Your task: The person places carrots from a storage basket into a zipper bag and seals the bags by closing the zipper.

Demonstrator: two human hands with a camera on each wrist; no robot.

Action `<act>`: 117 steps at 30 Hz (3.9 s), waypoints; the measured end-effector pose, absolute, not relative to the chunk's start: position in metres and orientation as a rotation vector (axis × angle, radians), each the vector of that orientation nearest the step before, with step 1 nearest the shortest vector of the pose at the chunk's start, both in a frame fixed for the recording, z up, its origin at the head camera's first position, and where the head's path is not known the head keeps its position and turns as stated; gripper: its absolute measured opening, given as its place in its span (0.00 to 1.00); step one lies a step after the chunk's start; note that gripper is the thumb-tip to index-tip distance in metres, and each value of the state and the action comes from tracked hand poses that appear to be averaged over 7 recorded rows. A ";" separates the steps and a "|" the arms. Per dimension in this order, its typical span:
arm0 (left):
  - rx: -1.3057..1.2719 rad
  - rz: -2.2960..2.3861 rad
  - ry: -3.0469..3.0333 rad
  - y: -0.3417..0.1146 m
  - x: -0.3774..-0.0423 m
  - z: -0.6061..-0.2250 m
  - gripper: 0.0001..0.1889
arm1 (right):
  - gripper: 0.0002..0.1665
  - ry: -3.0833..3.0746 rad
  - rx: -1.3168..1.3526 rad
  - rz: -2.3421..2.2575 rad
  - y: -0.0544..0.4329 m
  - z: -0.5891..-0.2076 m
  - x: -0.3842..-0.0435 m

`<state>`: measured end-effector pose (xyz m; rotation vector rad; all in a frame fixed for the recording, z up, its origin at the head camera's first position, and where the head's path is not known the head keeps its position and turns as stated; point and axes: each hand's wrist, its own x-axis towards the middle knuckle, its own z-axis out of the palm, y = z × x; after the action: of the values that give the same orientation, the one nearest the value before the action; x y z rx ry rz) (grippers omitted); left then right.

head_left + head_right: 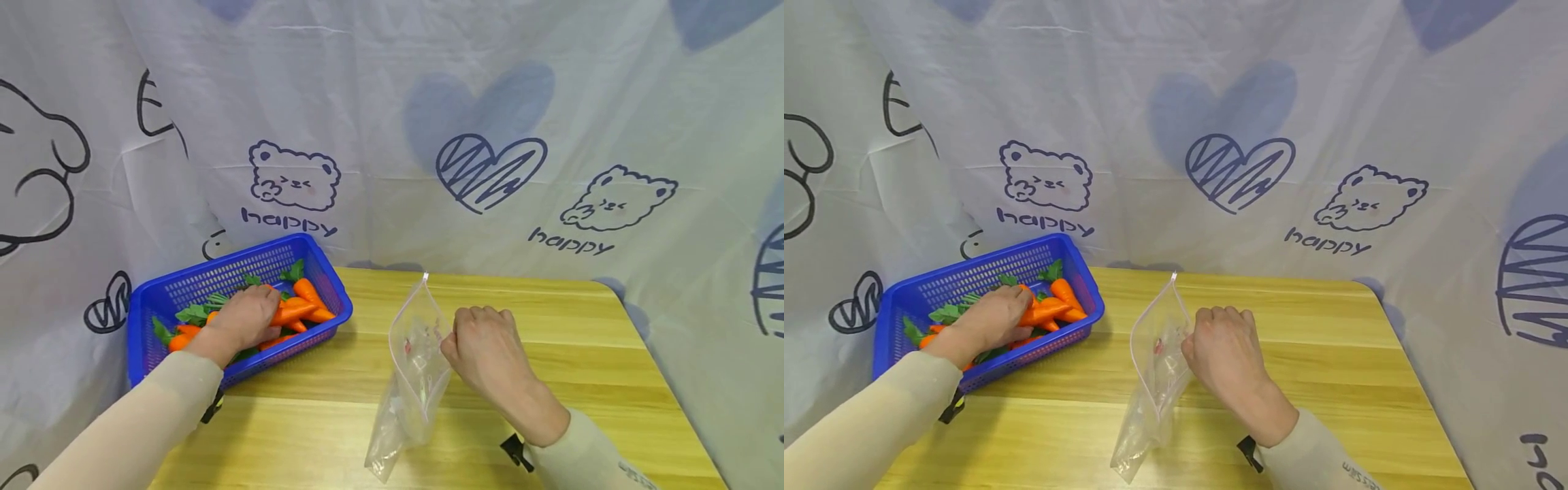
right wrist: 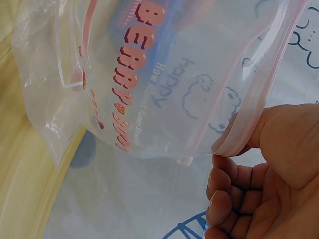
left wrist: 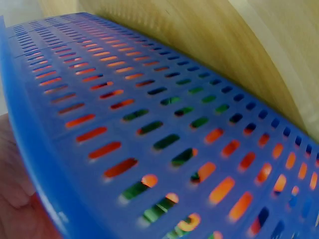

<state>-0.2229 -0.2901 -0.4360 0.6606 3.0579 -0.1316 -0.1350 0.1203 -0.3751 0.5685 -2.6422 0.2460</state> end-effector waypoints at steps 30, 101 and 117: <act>0.836 -0.159 2.942 -0.288 -0.221 -0.432 0.17 | 0.14 -2.673 0.542 0.268 0.121 -0.376 -0.132; 0.874 -0.118 2.976 -0.118 -0.123 -0.259 0.16 | 0.12 -2.641 0.300 0.485 0.119 -0.361 -0.135; 0.927 -0.344 2.960 -0.075 -0.125 -0.281 0.18 | 0.11 -2.655 0.318 0.490 0.111 -0.364 -0.134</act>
<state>-0.1247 -0.0746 -0.2806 0.9273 2.9598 -0.3444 -0.1343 0.1107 -0.3638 0.3180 -2.6554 0.4901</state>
